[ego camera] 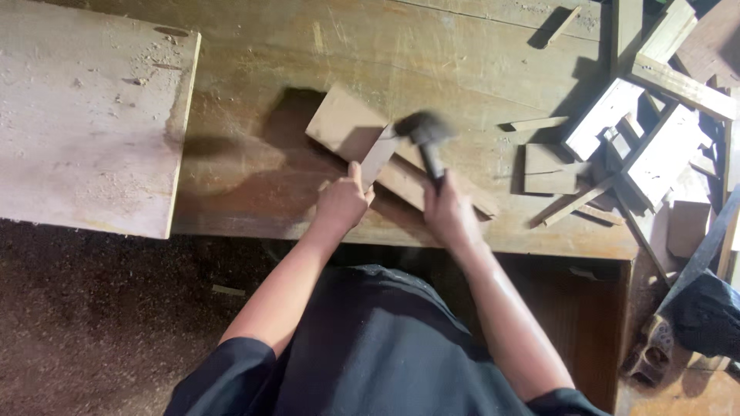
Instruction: The person cuts a thin wooden strip with a hand saw, then uses a hammer to drive nails into small wooden pieces. They assemble the pieces into a small wooden structure and continue cutting and hammering additional pieces.
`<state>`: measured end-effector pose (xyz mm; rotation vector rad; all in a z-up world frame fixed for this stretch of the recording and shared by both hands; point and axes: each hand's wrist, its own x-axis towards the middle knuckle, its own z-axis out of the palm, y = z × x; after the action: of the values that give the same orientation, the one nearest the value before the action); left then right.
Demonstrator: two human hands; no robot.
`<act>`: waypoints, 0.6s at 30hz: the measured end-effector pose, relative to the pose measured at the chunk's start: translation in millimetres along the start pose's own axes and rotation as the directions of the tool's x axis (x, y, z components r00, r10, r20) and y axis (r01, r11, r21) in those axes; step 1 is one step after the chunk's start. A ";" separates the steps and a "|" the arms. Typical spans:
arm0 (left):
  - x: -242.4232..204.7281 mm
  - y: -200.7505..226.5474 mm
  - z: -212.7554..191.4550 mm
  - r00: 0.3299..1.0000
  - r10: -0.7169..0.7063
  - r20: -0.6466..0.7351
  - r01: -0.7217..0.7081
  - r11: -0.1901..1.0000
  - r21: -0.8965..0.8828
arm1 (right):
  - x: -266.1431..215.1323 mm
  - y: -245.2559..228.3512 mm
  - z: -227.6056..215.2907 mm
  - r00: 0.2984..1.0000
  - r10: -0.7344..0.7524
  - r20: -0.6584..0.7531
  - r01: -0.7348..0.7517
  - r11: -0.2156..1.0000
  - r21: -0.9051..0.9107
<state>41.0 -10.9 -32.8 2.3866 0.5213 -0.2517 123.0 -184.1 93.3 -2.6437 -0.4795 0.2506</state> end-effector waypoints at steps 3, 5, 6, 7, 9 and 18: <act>7.1 -0.3 -1.7 0.999 -0.029 0.028 0.029 0.999 0.019 | 5.0 12.9 -7.1 0.998 -0.023 -0.053 0.027 0.996 0.083; 9.7 2.2 -4.5 0.996 -0.058 0.069 0.057 0.998 0.021 | 3.9 16.5 -19.1 0.989 -0.096 -0.116 0.107 0.990 0.095; 12.7 4.6 -5.6 0.995 -0.067 0.078 0.065 0.998 0.027 | 3.9 17.5 -23.7 0.984 -0.128 -0.126 0.139 0.987 0.083; 12.7 3.7 -6.7 0.992 -0.080 0.096 0.078 0.997 0.029 | 2.6 15.0 -23.2 0.980 -0.153 -0.126 0.163 0.984 0.069; 8.5 1.1 -5.7 0.994 -0.066 0.089 0.067 0.998 0.000 | -2.0 7.9 -13.2 0.976 -0.184 -0.119 0.195 0.976 0.092; 8.2 4.8 -8.8 0.994 -0.047 0.100 0.047 0.999 0.002 | -24.6 -8.1 -70.5 0.861 -0.366 -0.353 0.474 0.829 0.296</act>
<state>50.7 -6.0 -26.0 2.3493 0.5310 -0.3900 115.5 -213.8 162.0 -2.0836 -0.8166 -0.1641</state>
